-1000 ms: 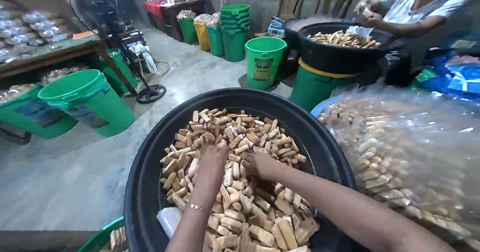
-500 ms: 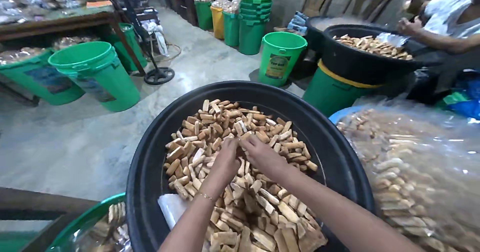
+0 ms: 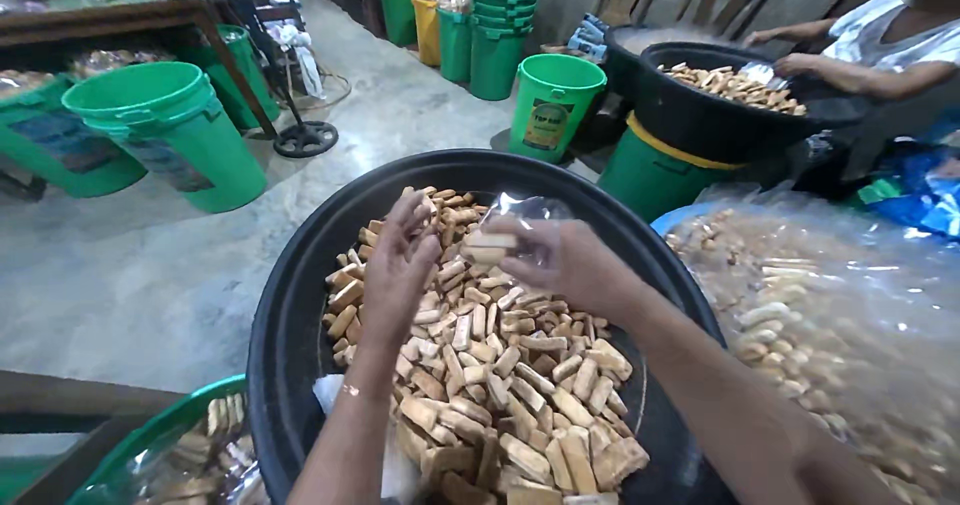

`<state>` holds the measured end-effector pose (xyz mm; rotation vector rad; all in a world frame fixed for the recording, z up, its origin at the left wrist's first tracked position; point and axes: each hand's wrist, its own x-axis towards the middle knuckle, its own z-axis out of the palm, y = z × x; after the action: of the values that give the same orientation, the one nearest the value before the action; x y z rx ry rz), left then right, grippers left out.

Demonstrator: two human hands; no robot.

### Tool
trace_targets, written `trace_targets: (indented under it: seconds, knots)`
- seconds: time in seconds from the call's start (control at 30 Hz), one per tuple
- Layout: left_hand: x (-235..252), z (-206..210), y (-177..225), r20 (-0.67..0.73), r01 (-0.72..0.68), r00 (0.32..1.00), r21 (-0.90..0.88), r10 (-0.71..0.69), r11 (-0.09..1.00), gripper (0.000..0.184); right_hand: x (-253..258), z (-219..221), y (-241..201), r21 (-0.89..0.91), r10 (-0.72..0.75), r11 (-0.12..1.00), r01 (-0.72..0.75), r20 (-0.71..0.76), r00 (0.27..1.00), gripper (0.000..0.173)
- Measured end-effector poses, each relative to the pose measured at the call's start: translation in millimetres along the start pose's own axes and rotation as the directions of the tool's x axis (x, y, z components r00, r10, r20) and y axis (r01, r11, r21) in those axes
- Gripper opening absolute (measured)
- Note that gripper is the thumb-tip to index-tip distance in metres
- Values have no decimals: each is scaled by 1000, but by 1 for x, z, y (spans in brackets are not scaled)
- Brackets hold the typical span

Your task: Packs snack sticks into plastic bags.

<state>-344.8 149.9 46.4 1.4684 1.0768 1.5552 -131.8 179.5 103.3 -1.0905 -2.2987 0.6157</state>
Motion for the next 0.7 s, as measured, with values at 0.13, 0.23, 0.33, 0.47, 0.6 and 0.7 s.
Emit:
trace_targets:
  seconds: [0.13,0.23,0.33,0.47,0.6,0.7]
  knots:
    - [2,5,-3,150,396,918,-397,-367,828,32,6,-3,-15,51,-134,991,127,164,977,38]
    - [6,4,-15,-25,334,927,-397,-374,855,28,15,21,-27,-27,-162,983,180,318,934,37]
    - [12,-18,-25,-381,253,873,-179,-304,951,24,36,63,8,200,-297,938,284,36,954,29]
    - [18,-39,-28,-665,313,644,-222,-379,923,37,77,109,64,-224,12,973,49,266,964,31]
    - [23,-31,-32,-640,295,586,-402,-497,867,41,82,153,107,-524,94,823,219,507,857,50]
    - [24,-28,-36,-574,375,559,-468,-598,800,44,72,157,123,-502,-28,808,308,490,871,42]
